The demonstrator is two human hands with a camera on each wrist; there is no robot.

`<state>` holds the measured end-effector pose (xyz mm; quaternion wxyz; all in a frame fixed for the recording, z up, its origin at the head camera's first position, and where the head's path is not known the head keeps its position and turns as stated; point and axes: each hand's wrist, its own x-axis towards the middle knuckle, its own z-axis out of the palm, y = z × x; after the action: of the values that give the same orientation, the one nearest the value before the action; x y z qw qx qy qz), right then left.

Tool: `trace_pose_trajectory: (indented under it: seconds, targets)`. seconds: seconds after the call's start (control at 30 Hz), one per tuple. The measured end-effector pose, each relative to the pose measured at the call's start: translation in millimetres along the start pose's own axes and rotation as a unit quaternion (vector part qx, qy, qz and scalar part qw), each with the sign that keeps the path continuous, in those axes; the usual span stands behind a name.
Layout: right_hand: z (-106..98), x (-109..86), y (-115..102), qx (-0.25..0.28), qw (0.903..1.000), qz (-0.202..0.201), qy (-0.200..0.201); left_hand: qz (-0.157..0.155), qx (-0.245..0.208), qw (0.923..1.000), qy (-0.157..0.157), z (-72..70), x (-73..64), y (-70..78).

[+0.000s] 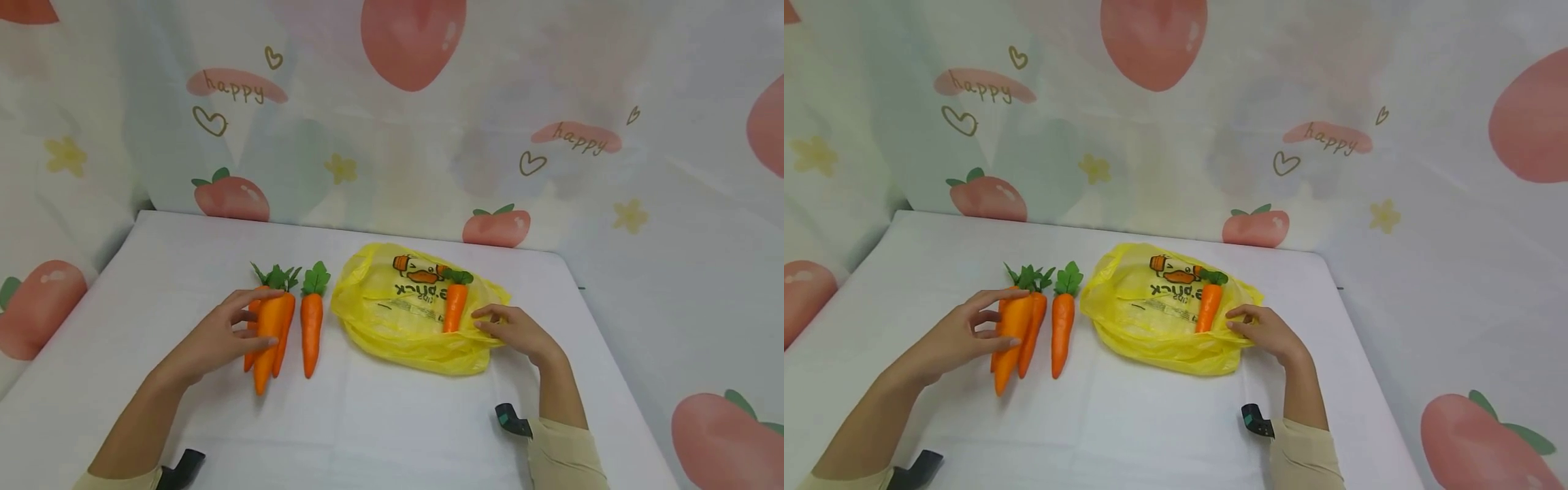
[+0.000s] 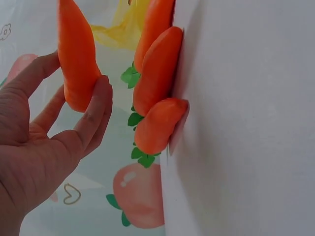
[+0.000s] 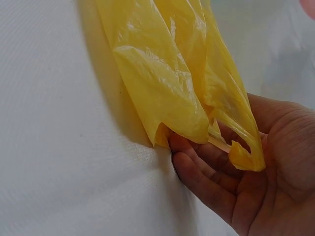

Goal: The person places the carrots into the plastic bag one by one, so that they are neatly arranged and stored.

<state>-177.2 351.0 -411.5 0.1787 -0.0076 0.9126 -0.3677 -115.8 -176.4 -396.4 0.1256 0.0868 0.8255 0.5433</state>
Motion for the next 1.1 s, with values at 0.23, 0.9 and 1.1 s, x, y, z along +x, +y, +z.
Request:
trace_pose_trajectory:
  seconds: [0.23, 0.9, 1.1]
  targets:
    - [0.4, -0.4, -1.8, 0.003, 1.0000, -0.002, -0.002, 0.002, -0.013, 0.9997, -0.020, 14.2, -4.6, 3.8]
    - [0.4, -4.2, -2.2, 0.003, 1.0000, -0.004, 0.000, 0.048, -0.026, 0.9946, -0.089, 38.9, -11.0, 28.6]
    - [1.2, -2.5, -1.9, 0.007, 0.9999, -0.009, -0.001, 0.036, -0.033, 0.9932, -0.106, 43.2, -12.7, 34.7]
